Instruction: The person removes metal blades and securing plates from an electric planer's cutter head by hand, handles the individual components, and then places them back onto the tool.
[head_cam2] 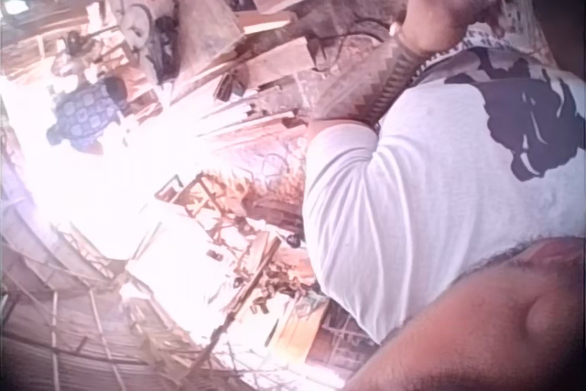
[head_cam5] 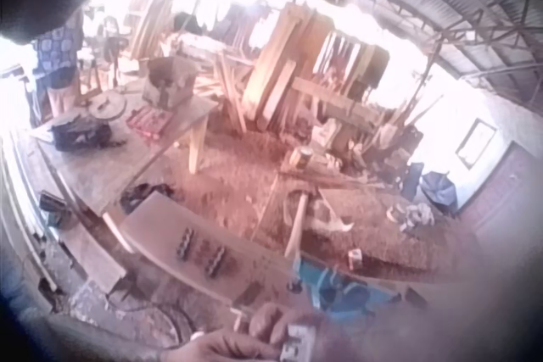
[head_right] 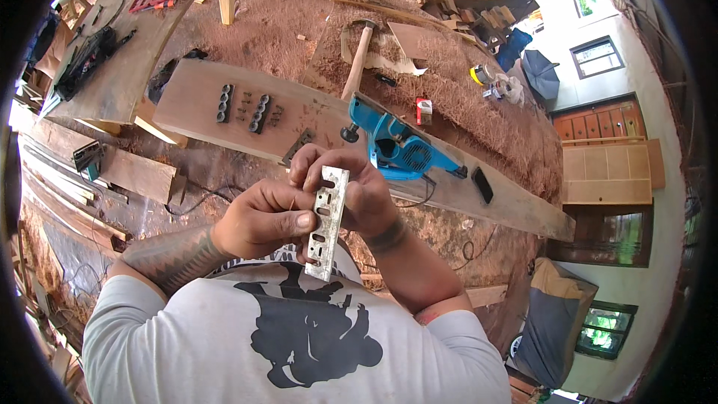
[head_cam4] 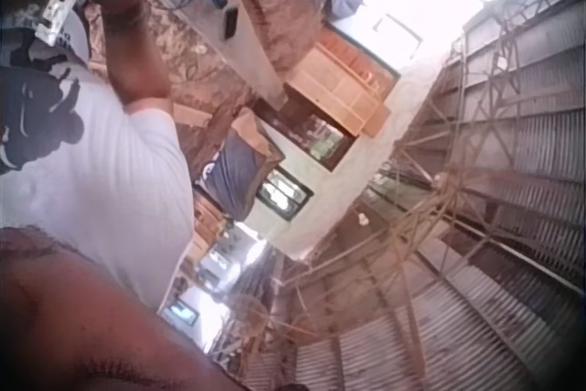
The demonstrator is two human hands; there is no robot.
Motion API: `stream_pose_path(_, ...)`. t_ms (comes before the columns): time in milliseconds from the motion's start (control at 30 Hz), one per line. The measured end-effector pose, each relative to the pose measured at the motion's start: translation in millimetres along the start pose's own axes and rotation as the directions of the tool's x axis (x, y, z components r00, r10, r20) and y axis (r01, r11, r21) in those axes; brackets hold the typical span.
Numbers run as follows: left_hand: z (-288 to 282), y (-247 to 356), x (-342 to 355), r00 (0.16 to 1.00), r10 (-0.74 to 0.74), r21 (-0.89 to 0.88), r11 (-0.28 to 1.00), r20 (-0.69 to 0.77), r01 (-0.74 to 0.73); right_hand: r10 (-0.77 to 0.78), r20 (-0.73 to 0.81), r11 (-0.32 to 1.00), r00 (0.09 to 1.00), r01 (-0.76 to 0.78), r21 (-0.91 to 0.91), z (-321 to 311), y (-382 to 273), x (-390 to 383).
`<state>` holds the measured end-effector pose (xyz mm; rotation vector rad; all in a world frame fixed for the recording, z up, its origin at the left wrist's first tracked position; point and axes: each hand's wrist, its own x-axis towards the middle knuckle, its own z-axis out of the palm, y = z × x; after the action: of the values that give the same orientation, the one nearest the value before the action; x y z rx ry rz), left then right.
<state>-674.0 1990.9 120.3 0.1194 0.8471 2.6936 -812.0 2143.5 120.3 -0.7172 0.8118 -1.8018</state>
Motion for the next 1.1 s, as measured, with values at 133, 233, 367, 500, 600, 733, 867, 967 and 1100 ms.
stream_pose_path(133,1.2,-1.2,0.7,1.000,0.006,0.011,1.000,0.004,-0.006,0.006,-0.001,1.000,1.000,-0.006,0.027,-1.1,-0.8,-2.8)
stream_pose_path(233,0.4,-1.6,0.8,0.999,0.037,0.026,0.999,0.004,-0.037,0.017,0.017,0.994,1.000,-0.018,0.110,6.2,-2.7,-3.1)
stream_pose_path(367,-4.0,-2.8,1.3,0.997,0.069,0.045,0.997,-0.018,-0.068,-0.018,0.068,1.000,0.997,0.017,0.016,12.6,-6.7,-7.5)
stream_pose_path(500,-2.8,-4.2,3.0,0.998,0.057,0.044,0.997,-0.028,-0.056,0.104,0.073,0.983,0.992,-0.114,0.147,12.0,-13.3,-12.6)
stream_pose_path(600,-3.1,-4.2,3.2,0.998,0.051,0.050,0.998,-0.049,-0.048,0.137,0.077,0.977,0.988,-0.148,0.156,10.9,-14.6,-11.6)
stream_pose_path(733,-3.1,-3.6,5.5,0.997,0.058,0.061,0.997,-0.041,-0.055,0.112,0.085,0.983,0.990,-0.123,0.134,5.9,-13.9,-12.2)
stream_pose_path(867,-5.1,-4.1,7.8,0.997,0.064,0.053,0.997,-0.045,-0.062,0.078,0.092,0.984,0.993,-0.092,0.155,8.9,-11.1,-13.5)
stream_pose_path(967,-3.6,-1.2,9.1,0.995,0.059,0.088,0.995,-0.085,-0.051,0.050,0.083,0.994,0.995,-0.057,0.095,10.6,-11.6,-12.9)
stream_pose_path(1100,-9.2,-1.8,10.8,0.996,0.066,0.051,0.997,-0.059,-0.063,0.079,0.078,0.995,0.994,-0.083,0.051,11.6,-14.0,-10.7)
